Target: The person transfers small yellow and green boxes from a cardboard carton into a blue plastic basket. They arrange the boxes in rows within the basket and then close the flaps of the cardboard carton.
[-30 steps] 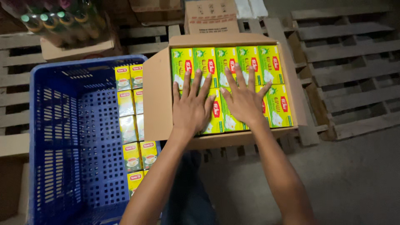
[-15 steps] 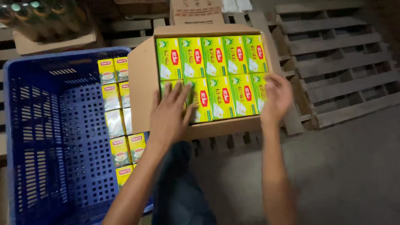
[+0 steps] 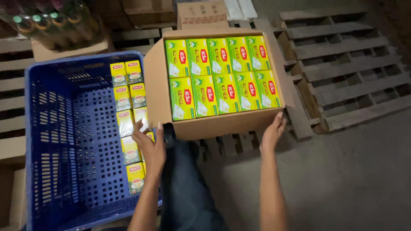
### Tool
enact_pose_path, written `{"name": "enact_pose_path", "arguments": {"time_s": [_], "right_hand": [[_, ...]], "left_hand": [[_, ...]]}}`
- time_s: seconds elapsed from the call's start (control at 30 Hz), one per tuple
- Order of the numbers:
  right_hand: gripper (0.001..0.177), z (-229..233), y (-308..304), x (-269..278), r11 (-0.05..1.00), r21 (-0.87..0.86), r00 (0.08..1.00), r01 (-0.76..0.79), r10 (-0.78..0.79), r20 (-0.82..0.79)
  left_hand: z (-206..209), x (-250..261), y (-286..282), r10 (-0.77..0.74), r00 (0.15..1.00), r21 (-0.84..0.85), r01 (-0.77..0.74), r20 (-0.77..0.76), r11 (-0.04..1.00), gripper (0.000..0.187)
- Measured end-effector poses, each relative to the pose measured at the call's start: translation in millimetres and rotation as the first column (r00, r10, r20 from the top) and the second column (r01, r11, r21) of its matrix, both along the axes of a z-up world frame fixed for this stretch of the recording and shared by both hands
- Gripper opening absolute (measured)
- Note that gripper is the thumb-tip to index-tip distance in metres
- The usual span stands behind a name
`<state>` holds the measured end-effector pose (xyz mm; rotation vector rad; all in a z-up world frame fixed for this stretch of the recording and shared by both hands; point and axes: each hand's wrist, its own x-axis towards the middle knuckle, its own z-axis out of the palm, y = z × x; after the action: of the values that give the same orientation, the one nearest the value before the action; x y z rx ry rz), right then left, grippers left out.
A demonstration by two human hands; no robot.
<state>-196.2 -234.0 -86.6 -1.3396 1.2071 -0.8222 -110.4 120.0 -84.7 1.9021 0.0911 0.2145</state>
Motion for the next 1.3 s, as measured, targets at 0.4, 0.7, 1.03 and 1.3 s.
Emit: {"name": "enact_pose_path", "arguments": {"time_s": [0.4,0.7,1.03,1.3], "right_hand": [[0.054,-17,-18,-25,0.939,-0.254,0.962,-0.232,0.182,-0.205],[0.048,2,-68,-54,0.855,-0.168,0.816,-0.492,0.384,-0.432],[0.045,98,-66,-64,0.696,0.323,0.762,-0.642,0.627,0.163],[0.042,35,-37,-37,0.796,-0.363,0.857,-0.484,0.516,-0.011]], "left_hand": [[24,-34,-22,-0.069,0.969,0.348,-0.018,0.237,0.937,0.063],[52,-45,-32,-0.292,0.908,0.188,0.244,0.300,0.952,0.061],[97,-56,-41,-0.424,0.831,0.148,0.398,0.361,0.905,0.044],[93,-42,-46,-0.364,0.773,0.154,0.334,0.520,0.930,0.066]]}}
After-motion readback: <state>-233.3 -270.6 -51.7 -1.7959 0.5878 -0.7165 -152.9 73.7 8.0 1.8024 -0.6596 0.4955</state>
